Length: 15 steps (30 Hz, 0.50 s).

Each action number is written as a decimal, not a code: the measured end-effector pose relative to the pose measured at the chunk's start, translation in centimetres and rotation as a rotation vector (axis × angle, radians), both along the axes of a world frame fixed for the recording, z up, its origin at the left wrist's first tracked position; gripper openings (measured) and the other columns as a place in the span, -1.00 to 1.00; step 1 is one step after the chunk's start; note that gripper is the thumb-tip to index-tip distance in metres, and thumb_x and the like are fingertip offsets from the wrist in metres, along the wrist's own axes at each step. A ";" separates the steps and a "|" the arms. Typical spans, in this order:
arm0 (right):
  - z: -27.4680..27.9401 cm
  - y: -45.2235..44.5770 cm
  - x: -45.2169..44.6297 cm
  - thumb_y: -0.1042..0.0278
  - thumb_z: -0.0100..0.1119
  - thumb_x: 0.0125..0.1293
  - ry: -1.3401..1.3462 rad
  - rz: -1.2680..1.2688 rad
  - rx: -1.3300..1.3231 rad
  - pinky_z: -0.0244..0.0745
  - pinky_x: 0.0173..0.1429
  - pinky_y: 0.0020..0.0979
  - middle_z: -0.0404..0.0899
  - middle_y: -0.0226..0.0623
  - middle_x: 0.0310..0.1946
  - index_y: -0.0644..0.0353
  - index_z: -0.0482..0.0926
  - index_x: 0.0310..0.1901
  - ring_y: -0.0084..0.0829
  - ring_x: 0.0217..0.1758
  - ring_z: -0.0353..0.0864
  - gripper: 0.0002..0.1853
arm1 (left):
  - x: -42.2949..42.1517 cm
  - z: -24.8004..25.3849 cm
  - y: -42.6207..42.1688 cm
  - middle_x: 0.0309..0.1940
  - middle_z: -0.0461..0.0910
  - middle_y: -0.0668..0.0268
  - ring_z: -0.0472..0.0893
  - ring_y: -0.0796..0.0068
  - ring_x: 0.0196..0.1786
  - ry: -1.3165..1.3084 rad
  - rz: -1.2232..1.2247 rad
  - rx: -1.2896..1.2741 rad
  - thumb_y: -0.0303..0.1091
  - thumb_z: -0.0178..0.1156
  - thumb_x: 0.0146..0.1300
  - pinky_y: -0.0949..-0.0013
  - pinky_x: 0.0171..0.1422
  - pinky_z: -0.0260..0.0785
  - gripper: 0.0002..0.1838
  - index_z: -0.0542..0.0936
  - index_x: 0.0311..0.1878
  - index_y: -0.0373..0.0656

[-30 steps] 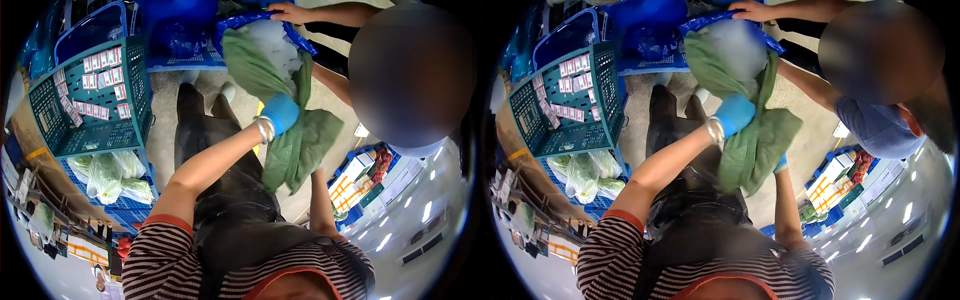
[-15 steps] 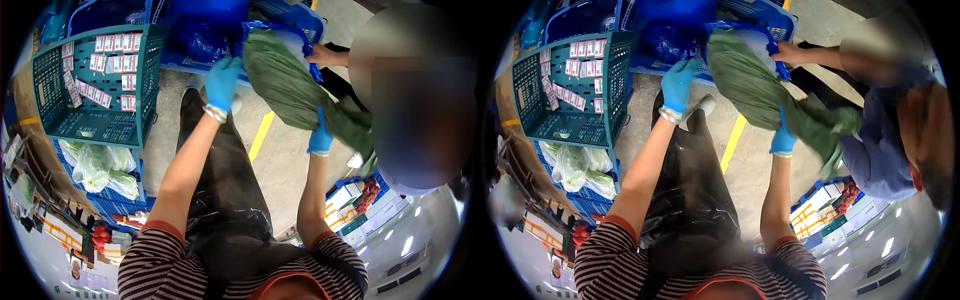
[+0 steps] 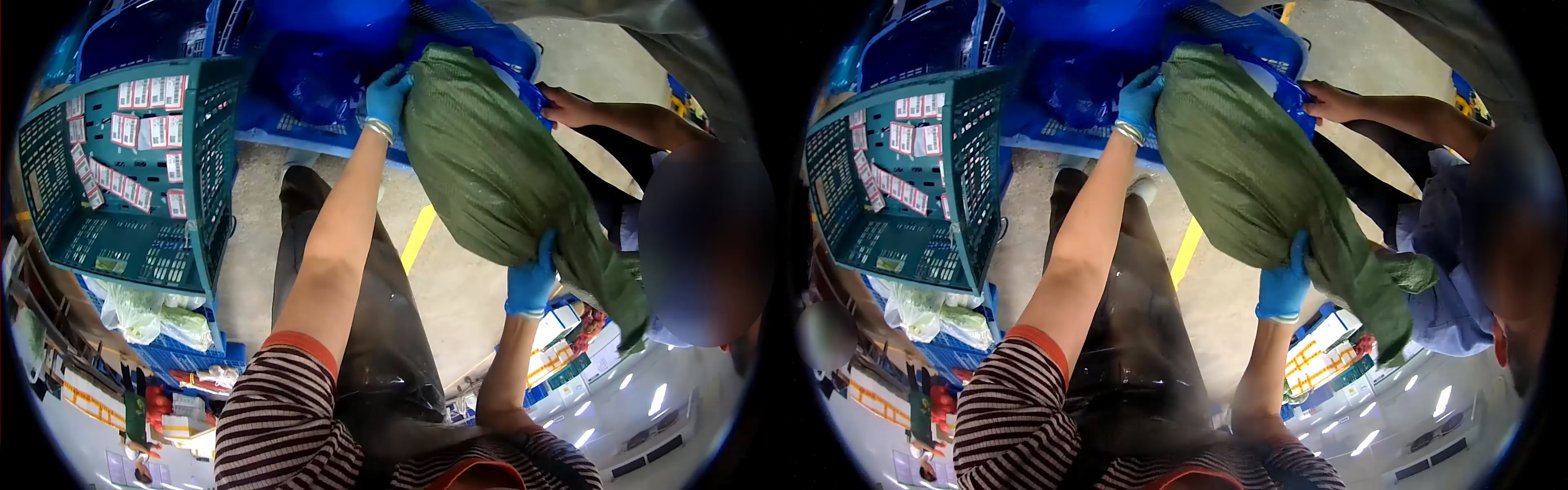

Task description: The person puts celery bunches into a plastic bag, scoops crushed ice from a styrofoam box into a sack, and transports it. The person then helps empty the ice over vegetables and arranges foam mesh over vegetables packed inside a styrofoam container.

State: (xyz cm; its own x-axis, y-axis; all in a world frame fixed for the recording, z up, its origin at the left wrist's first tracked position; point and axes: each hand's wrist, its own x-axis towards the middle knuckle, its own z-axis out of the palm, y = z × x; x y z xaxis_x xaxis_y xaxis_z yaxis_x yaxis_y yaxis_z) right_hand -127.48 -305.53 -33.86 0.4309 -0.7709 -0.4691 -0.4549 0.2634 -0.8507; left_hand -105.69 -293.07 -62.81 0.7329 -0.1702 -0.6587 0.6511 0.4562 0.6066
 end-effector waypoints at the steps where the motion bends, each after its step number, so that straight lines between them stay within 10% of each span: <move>1: 0.7 -0.3 0.3 0.25 0.06 0.37 0.005 -0.014 -0.013 0.21 0.38 -0.15 0.27 -0.19 0.30 0.21 0.30 0.27 -0.26 0.32 0.29 -0.52 | 1.4 -0.3 -0.8 -0.09 0.61 0.17 0.56 0.41 -0.12 -0.132 -0.006 0.021 -0.25 0.32 0.15 0.39 0.01 0.42 -0.54 0.53 0.06 -0.33; 7: 1.9 -3.3 -0.8 0.25 0.11 0.35 -0.132 -0.197 0.007 0.25 0.35 -0.17 0.32 -0.19 0.25 0.24 0.30 0.26 -0.30 0.27 0.32 -0.50 | 6.9 -3.1 -4.4 -0.28 0.66 0.06 0.61 0.25 -0.24 -0.320 -0.573 0.453 -0.15 0.38 0.05 0.29 -0.09 0.41 -0.60 0.65 -0.19 -0.31; 12: -2.8 -1.3 -7.4 0.34 0.09 0.35 0.162 0.052 -0.195 0.19 0.36 -0.24 0.27 -0.22 0.31 0.16 0.30 0.28 -0.27 0.30 0.28 -0.52 | 5.7 -1.8 -5.2 -0.44 0.67 0.16 0.57 0.42 -0.42 -0.294 -0.035 0.204 -0.30 0.29 0.10 0.38 -0.24 0.39 -0.81 0.66 -0.42 -0.27; 15: -4.4 0.9 -7.7 0.30 0.04 0.38 0.061 -0.016 0.010 0.07 0.42 -0.27 0.24 -0.19 0.32 0.20 0.28 0.28 -0.32 0.33 0.21 -0.53 | 6.0 -0.1 -1.5 -0.51 0.63 0.28 0.53 0.47 -0.46 -0.620 -0.298 0.704 -0.33 0.21 0.17 0.36 -0.33 0.37 -0.83 0.63 -0.45 -0.21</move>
State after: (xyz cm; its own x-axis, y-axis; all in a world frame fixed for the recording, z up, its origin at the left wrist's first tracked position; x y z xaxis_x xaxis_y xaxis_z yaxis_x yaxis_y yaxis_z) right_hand -135.16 -304.66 -38.31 0.3889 -0.7727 -0.5017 -0.5019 0.2789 -0.8187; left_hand -99.65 -294.59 -62.94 0.9737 -0.1201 -0.1935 0.1552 -0.2717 0.9498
